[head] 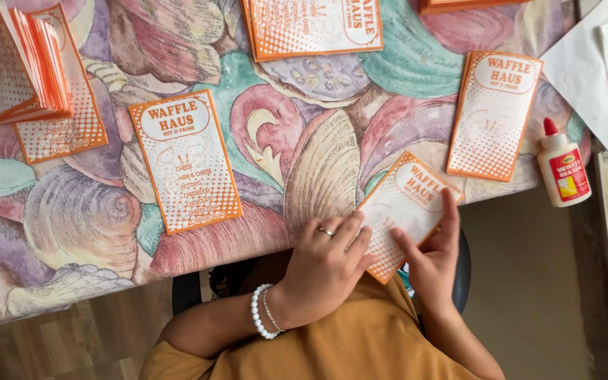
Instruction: Applying glue to paper templates and folding them to assemble paper bags.
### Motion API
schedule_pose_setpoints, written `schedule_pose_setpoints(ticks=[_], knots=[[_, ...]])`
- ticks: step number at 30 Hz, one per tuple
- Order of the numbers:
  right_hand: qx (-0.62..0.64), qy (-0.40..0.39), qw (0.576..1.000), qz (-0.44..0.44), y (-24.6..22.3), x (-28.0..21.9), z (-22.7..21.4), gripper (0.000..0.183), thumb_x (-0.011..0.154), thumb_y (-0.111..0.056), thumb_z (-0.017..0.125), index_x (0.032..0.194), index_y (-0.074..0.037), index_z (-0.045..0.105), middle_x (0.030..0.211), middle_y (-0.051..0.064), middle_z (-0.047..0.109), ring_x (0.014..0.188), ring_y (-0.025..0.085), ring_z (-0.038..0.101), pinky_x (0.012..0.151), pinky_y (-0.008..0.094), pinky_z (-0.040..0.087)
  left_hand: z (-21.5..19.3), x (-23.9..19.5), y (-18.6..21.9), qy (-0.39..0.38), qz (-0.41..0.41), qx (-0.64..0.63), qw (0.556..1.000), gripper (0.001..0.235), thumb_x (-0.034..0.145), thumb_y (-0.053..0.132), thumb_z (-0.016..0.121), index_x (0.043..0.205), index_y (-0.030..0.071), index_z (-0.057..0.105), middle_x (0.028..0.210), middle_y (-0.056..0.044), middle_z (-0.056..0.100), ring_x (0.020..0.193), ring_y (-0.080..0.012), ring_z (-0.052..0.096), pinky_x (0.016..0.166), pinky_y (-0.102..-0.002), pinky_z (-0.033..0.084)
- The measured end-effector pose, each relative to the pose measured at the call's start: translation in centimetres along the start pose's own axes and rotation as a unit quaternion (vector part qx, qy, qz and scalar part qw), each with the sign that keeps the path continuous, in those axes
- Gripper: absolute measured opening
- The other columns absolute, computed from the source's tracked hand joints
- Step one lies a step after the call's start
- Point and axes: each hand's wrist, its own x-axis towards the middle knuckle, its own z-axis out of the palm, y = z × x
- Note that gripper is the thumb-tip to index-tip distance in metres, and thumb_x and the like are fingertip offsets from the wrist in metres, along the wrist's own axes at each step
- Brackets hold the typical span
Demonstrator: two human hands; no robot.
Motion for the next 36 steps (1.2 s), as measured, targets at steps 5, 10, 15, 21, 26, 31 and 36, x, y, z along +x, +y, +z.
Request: schedule_pose_setpoints(ticks=[5, 10, 15, 21, 26, 31, 36], knots=[[-0.086, 0.024, 0.978, -0.19, -2.3, 5.2, -7.5, 0.105, 0.084, 0.011, 0.075, 0.168, -0.017, 0.017, 0.17, 0.016, 0.03, 0.145, 0.027, 0.04, 0.113, 0.044, 0.042, -2.7, -0.5, -2.6, 0.079, -0.012, -0.074, 0.994, 0.025, 0.095, 0.025, 0.075, 0.107, 0.003, 0.073, 0.115, -0.014, 0.074, 0.099, -0.0283, 0.068, 0.089, -0.044, 0.051], [-0.087, -0.069, 0.977, -0.181, -5.7, 13.2, -12.8, 0.114, 0.099, 0.029, 0.069, 0.173, -0.026, 0.001, 0.189, 0.03, 0.027, 0.158, 0.038, 0.041, 0.137, 0.051, 0.039, -6.3, -2.0, -7.3, 0.113, -0.072, 0.006, 0.991, 0.028, 0.095, 0.024, 0.075, 0.114, 0.003, 0.072, 0.121, -0.018, 0.073, 0.102, -0.0318, 0.069, 0.095, -0.045, 0.054], [-0.419, -0.057, 0.906, -0.021, -8.8, 17.9, -9.6, 0.109, 0.101, -0.008, 0.076, 0.173, -0.027, -0.003, 0.083, 0.007, 0.043, 0.07, 0.019, 0.043, 0.067, 0.037, 0.038, -9.4, -6.9, -11.4, 0.025, -0.142, 0.148, 0.978, 0.061, 0.079, 0.039, 0.083, 0.131, 0.01, 0.067, 0.144, -0.017, 0.062, 0.129, -0.0342, 0.054, 0.113, -0.049, 0.043], [-0.447, -0.049, 0.884, -0.128, -6.4, 18.5, -10.3, 0.115, 0.096, -0.01, 0.089, 0.169, -0.016, -0.001, 0.14, 0.019, 0.058, 0.106, 0.03, 0.061, 0.078, 0.04, 0.052, -9.6, -8.0, -12.5, 0.027, -0.09, 0.193, 0.977, 0.031, 0.091, 0.029, 0.077, 0.116, 0.011, 0.077, 0.131, -0.008, 0.072, 0.117, -0.0281, 0.065, 0.101, -0.048, 0.049], [-0.462, 0.001, 0.851, -0.248, -5.8, 16.6, -9.8, 0.103, 0.098, 0.003, 0.087, 0.167, -0.009, 0.012, 0.153, 0.022, 0.046, 0.122, 0.034, 0.059, 0.09, 0.045, 0.056, -10.2, -7.2, -12.0, 0.03, -0.007, 0.211, 0.977, 0.013, 0.093, 0.009, 0.076, 0.106, 0.006, 0.079, 0.114, -0.008, 0.078, 0.106, -0.025, 0.071, 0.088, -0.039, 0.055], [-0.355, 0.029, 0.847, -0.394, -8.0, 7.7, -3.9, 0.058, 0.101, 0.008, 0.07, 0.153, 0.006, 0.044, 0.142, 0.028, 0.051, 0.104, 0.041, 0.054, 0.086, 0.047, 0.045, -7.9, -7.9, -12.2, 0.1, -0.01, 0.188, 0.977, 0.008, 0.097, 0.006, 0.076, 0.102, 0.0, 0.077, 0.105, -0.013, 0.079, 0.093, -0.025, 0.076, 0.081, -0.038, 0.059], [-0.002, -0.229, 0.959, -0.167, -4.4, 2.3, 3.2, 0.076, 0.09, -0.004, 0.068, 0.156, 0.002, 0.032, 0.109, 0.023, 0.075, 0.095, 0.036, 0.078, 0.082, 0.045, 0.063, -4.0, -4.1, -6.7, 0.289, -0.091, -0.03, 0.953, 0.029, 0.085, 0.008, 0.086, 0.111, 0.009, 0.074, 0.095, -0.003, 0.078, 0.082, -0.0227, 0.075, 0.074, -0.035, 0.06]])
